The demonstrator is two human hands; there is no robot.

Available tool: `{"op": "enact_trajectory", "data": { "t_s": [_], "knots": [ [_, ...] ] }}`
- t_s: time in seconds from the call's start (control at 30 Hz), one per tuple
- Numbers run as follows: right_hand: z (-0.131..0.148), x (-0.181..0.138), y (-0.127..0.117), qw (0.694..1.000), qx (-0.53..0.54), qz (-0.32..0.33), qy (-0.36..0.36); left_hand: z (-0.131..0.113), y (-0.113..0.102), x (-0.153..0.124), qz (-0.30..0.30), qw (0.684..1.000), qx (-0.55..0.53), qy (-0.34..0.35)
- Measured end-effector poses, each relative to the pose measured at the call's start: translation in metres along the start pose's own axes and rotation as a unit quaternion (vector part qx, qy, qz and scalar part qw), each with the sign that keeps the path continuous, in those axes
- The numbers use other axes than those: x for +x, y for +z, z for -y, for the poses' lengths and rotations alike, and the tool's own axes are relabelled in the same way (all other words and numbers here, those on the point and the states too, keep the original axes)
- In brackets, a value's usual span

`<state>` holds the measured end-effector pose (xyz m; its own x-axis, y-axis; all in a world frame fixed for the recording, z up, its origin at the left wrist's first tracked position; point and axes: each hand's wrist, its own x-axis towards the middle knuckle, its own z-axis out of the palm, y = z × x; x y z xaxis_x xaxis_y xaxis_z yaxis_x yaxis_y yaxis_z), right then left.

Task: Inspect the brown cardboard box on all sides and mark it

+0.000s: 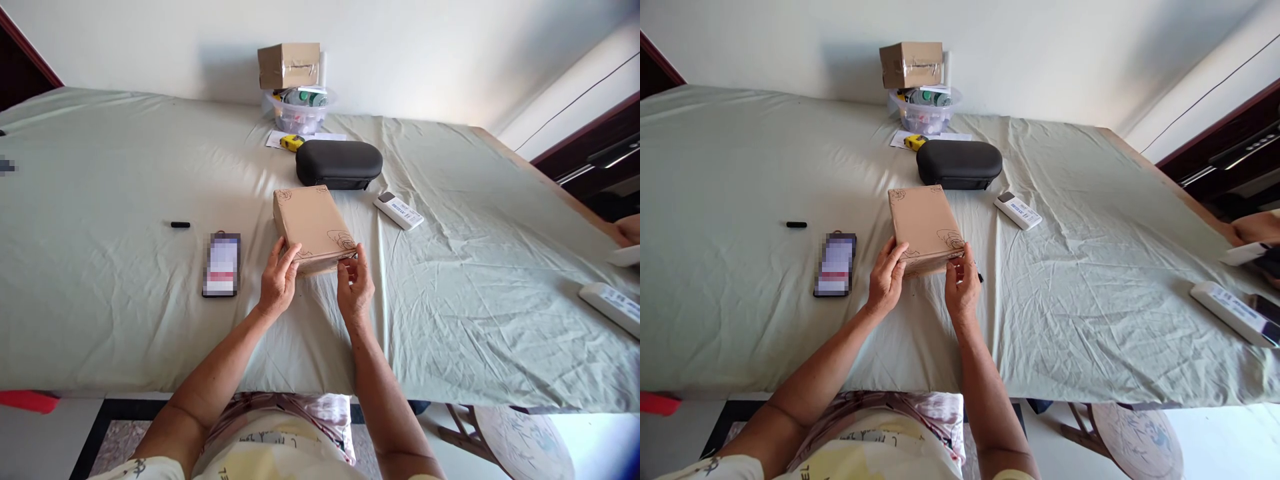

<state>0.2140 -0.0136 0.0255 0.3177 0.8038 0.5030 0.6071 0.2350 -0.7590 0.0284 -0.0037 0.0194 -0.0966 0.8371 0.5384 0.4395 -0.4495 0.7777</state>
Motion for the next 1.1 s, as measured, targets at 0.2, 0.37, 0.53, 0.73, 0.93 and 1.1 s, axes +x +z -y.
{"op": "enact_trajectory", "data": {
  "t_s": [0.2, 0.37, 0.53, 0.73, 0.93, 1.1],
  "knots": [
    [-0.001, -0.002, 0.004, 1.000, 0.006, -0.005, 0.001, -0.001, -0.001, 0.001, -0.002, 1.000, 0.006, 0.014],
    [-0.003, -0.002, 0.005, 1.000, 0.021, -0.007, 0.011, -0.001, -0.003, 0.002, 0.000, 1.000, 0.013, 0.003],
    [-0.002, -0.002, 0.004, 0.999, 0.023, 0.025, 0.026, 0.001, -0.004, 0.003, -0.012, 1.000, 0.016, -0.004],
    [0.002, -0.003, 0.007, 0.998, 0.030, 0.058, 0.023, 0.004, -0.006, 0.006, -0.042, 0.999, 0.007, -0.005],
    [-0.005, 0.001, 0.004, 0.995, -0.008, 0.082, 0.065, 0.003, -0.010, 0.009, -0.068, 0.997, -0.012, -0.017],
    [-0.010, 0.003, 0.001, 0.992, 0.005, 0.058, 0.108, 0.002, -0.013, 0.011, -0.058, 0.996, -0.054, -0.028]
  ]
}}
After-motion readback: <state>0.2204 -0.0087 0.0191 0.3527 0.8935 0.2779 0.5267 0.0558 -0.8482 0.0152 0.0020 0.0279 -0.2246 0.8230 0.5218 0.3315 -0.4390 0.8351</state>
